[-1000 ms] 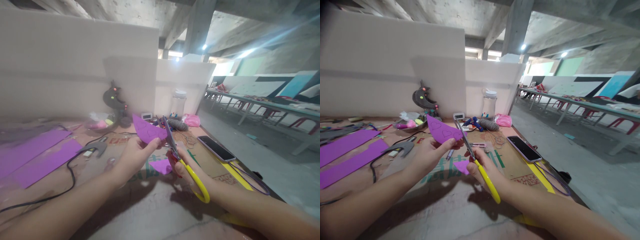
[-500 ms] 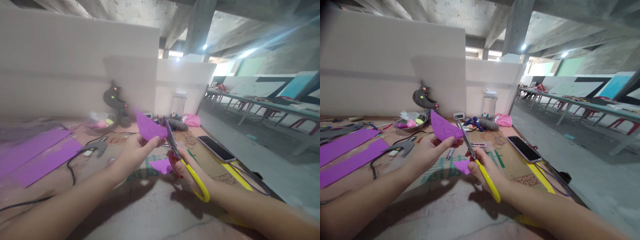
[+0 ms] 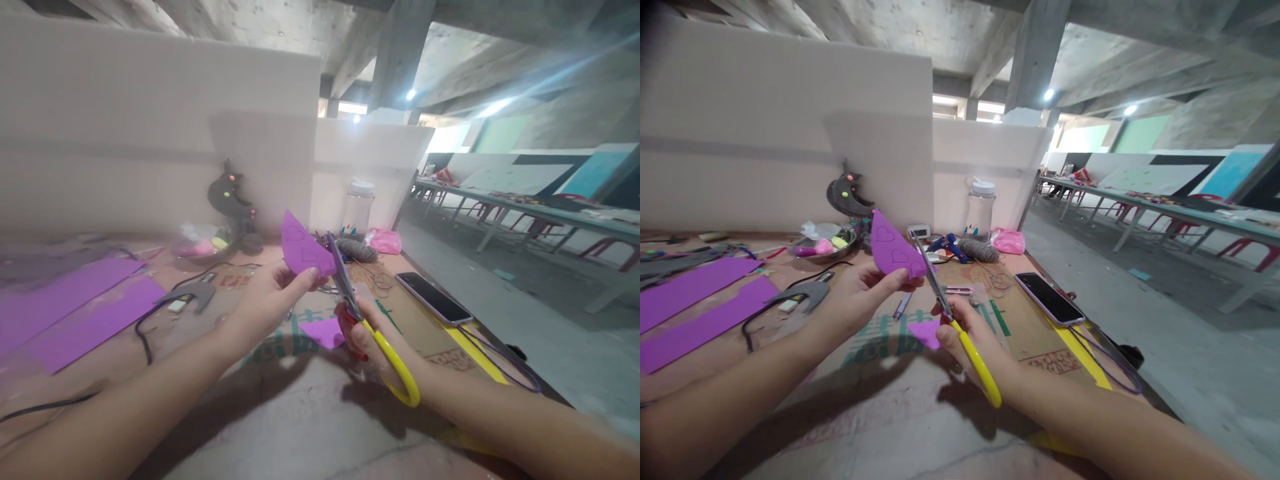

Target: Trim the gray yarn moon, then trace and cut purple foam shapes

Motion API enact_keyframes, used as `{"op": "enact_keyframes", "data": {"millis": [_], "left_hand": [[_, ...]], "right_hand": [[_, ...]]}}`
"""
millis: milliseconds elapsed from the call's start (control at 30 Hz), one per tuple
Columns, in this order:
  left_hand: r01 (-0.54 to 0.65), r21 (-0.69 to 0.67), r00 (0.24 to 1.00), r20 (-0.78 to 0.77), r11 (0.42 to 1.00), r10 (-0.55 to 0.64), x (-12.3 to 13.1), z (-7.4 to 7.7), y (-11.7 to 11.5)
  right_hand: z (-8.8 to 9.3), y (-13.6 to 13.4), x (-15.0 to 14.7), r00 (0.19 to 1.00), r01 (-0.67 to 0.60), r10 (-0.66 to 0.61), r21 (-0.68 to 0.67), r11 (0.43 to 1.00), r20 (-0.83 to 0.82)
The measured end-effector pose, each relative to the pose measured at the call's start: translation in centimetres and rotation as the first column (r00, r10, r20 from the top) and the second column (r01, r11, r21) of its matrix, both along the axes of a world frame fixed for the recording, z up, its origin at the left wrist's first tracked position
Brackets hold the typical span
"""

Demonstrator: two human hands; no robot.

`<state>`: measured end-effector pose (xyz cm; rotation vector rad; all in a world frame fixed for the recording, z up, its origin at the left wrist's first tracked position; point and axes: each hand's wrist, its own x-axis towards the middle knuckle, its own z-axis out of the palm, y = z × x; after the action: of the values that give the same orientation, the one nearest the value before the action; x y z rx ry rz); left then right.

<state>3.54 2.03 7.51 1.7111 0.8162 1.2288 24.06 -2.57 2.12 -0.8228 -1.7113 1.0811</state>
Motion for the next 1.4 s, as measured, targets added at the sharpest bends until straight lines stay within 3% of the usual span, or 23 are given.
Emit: {"op": "enact_keyframes", "data": {"millis": [600,933,1400], "left_hand": [[0.004,0.097,1.000,-0.011,0.995,-0.003,-0.8,0.0,1.0],[-0.087,0.187,0.970,-0.209,0.978,0.126,-2.0,0.7,1.0],[-0.083,0.309,0.906,-0.373,0.947,0.201,-3.1,2.3,0.7]], "right_hand": [[-0.3,0.1,0.0,0.998,-0.047,0.045,-0.050,0.998,-0.041],[0.0,0.1,0.0,0.999,-0.042,0.044,-0.068,0.997,0.016],[0.4,0.1,-0.1,0.998,-0.006,0.010,-0.064,0.998,0.064]]}}
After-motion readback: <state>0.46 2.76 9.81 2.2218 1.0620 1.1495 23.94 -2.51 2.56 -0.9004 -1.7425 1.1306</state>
